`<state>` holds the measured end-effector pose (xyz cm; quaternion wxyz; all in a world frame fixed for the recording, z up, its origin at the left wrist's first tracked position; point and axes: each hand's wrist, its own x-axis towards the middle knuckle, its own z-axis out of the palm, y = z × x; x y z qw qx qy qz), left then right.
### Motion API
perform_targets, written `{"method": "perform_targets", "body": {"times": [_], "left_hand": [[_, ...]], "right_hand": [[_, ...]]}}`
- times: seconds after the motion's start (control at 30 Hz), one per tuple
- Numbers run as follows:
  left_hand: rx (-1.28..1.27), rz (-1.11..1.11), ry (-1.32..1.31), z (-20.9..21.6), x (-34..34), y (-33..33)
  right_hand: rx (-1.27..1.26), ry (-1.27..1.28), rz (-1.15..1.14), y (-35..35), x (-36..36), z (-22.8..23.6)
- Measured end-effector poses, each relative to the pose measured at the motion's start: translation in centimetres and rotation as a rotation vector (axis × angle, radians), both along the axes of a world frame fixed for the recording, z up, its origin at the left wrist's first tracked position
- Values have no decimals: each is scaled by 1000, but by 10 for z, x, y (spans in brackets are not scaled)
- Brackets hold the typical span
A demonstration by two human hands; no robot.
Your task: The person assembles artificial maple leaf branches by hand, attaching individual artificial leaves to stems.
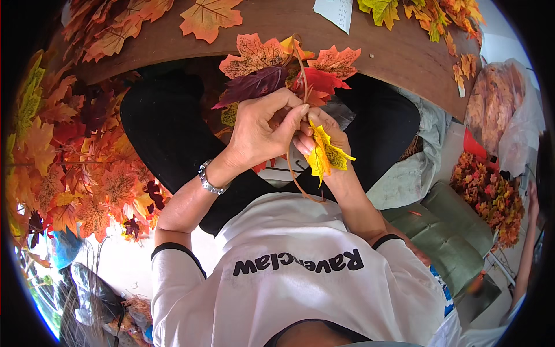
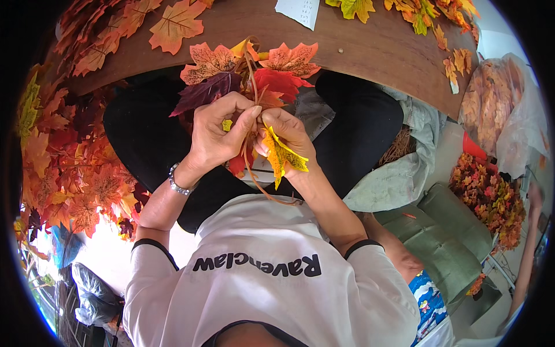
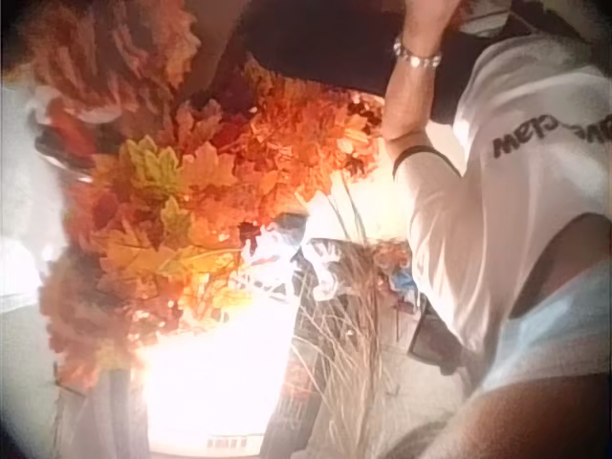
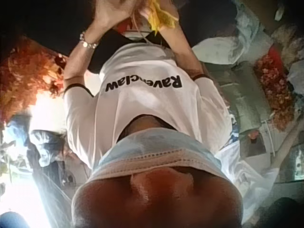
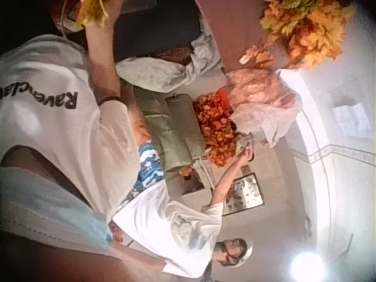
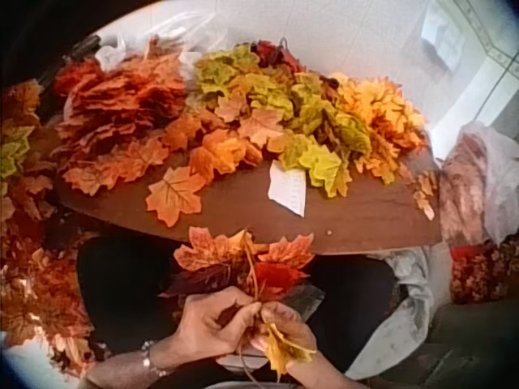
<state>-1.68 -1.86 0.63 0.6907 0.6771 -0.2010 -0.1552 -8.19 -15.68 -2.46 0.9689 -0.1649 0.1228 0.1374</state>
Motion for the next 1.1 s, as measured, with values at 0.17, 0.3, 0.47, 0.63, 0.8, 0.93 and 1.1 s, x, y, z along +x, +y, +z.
{"method": "perform_targets", "body": {"times": [0.17,0.3,0.47,0.63,0.8,0.93,1.1], "left_hand": [[-37,-19,9,-4,-2,2],[-111,-29,132,-6,-1,4],[-44,1,69,-1,-1,2],[-28,36,78,2,-4,1],[-12,-31,47,5,1,0],[-384,-137,516,-9,13,5],[-508,-267,749,-4,15,7]], "right_hand": [[-113,-10,-30,-2,5,8],[-405,6,33,-9,7,22],[-322,37,37,-5,7,17],[-112,24,-26,6,6,8],[3,29,24,-3,13,7],[-136,-31,100,-10,28,25],[-413,-129,2,-19,33,28]]}}
